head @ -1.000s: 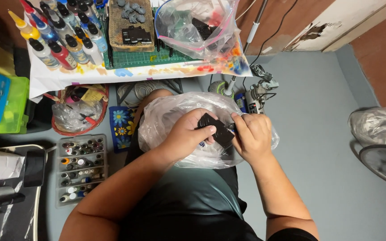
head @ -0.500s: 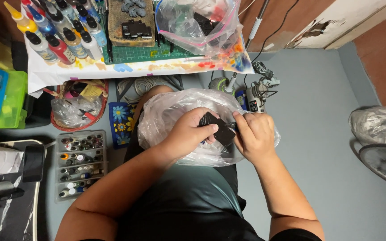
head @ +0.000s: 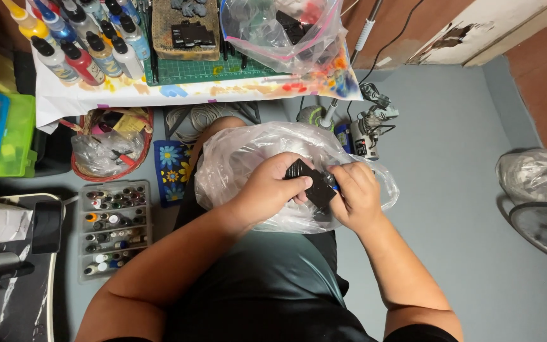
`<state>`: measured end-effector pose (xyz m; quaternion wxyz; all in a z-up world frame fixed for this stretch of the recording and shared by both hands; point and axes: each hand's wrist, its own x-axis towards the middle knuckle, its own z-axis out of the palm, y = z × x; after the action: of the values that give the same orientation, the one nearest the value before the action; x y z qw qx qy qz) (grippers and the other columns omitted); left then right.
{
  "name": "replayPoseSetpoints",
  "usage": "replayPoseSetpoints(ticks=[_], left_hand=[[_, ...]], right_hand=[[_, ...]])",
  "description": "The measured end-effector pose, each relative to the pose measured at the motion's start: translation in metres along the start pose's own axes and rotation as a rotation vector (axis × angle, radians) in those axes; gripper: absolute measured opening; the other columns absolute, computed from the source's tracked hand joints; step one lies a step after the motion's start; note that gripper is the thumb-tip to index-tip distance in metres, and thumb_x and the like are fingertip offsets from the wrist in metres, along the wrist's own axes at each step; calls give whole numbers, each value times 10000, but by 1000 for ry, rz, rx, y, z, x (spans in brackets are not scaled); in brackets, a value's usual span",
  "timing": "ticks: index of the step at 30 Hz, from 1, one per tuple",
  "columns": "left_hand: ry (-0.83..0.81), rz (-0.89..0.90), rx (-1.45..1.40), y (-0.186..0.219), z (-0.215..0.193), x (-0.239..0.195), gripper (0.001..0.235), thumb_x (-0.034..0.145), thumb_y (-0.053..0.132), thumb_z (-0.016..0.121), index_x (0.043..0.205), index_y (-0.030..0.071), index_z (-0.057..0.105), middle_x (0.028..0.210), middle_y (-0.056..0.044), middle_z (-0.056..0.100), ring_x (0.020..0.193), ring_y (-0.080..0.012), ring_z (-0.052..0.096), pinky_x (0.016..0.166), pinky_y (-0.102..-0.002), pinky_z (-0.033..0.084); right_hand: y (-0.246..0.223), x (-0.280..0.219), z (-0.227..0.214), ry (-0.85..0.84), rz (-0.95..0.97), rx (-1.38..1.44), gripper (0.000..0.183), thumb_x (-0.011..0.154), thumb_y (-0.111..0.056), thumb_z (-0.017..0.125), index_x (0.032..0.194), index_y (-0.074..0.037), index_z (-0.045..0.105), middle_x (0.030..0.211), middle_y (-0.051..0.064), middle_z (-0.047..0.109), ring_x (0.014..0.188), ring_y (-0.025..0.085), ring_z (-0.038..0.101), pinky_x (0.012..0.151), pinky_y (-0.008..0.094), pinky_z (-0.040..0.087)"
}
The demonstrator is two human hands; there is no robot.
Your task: Using nippers to remove support material or excess plastic from a small 3D printed or molded part over a waste bag.
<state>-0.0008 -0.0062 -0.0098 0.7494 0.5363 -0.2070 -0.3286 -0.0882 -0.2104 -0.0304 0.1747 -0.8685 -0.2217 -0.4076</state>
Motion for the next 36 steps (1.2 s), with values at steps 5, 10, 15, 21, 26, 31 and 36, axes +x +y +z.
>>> replayPoseSetpoints(ticks=[5, 10, 15, 21, 26, 31, 36], left_hand=[[-42, -26, -54, -3, 0, -1, 302, 881, 12, 666, 1162, -97, 647, 642, -179, 669, 561, -168, 687, 536, -218, 558], [-96, -39, -122, -5, -1, -4, 286, 881, 7, 662, 1147, -96, 646, 624, -153, 652, 535, -148, 665, 521, -197, 544], [-114, -82, -302, -23, 0, -3, 303, 883, -4, 657, 1172, -93, 633, 710, -146, 641, 558, -148, 673, 538, -238, 601], [-6, 17, -85, -3, -27, -11, 264, 879, 16, 685, 1119, -92, 663, 631, -145, 642, 577, -186, 672, 565, -240, 549], [33, -16, 175, 10, -20, -13, 251, 900, 80, 688, 1132, -14, 702, 663, -144, 707, 635, -187, 719, 615, -263, 583], [109, -33, 281, 16, -18, -20, 254, 886, 62, 682, 1135, 34, 720, 707, -147, 726, 683, -193, 754, 667, -274, 618], [17, 82, 361, 25, -19, -27, 334, 882, 73, 692, 1215, 93, 714, 947, -160, 756, 919, -226, 742, 840, -378, 615]], right_hand=[[-5, -9, 10, 20, 144, 323, 284, 1007, -157, 578, 1088, 82, 709, 830, 162, 629, 689, 368, 616, 636, 473, 512], [-15, -26, 20, 49, 306, 606, 228, 975, -119, 673, 1031, 97, 720, 843, 171, 667, 730, 313, 637, 684, 465, 534], [-17, -64, 40, 161, 479, 721, 232, 995, -199, 707, 1036, 29, 692, 1086, 163, 713, 1040, 235, 640, 924, 473, 507], [-2, -53, 5, 330, 478, 747, 402, 969, -236, 694, 995, 161, 630, 844, 182, 521, 725, 226, 497, 625, 402, 457], [-22, -13, -5, 78, 381, 376, 355, 996, -231, 669, 1126, 97, 708, 905, 196, 640, 778, 294, 605, 704, 425, 500], [-26, -3, 1, 52, 364, 334, 288, 989, -163, 676, 1158, 68, 710, 905, 173, 635, 772, 306, 596, 731, 428, 504], [-32, 5, -1, -25, 339, 182, 308, 983, -163, 686, 1212, 43, 700, 943, 174, 635, 829, 383, 625, 780, 473, 504]])
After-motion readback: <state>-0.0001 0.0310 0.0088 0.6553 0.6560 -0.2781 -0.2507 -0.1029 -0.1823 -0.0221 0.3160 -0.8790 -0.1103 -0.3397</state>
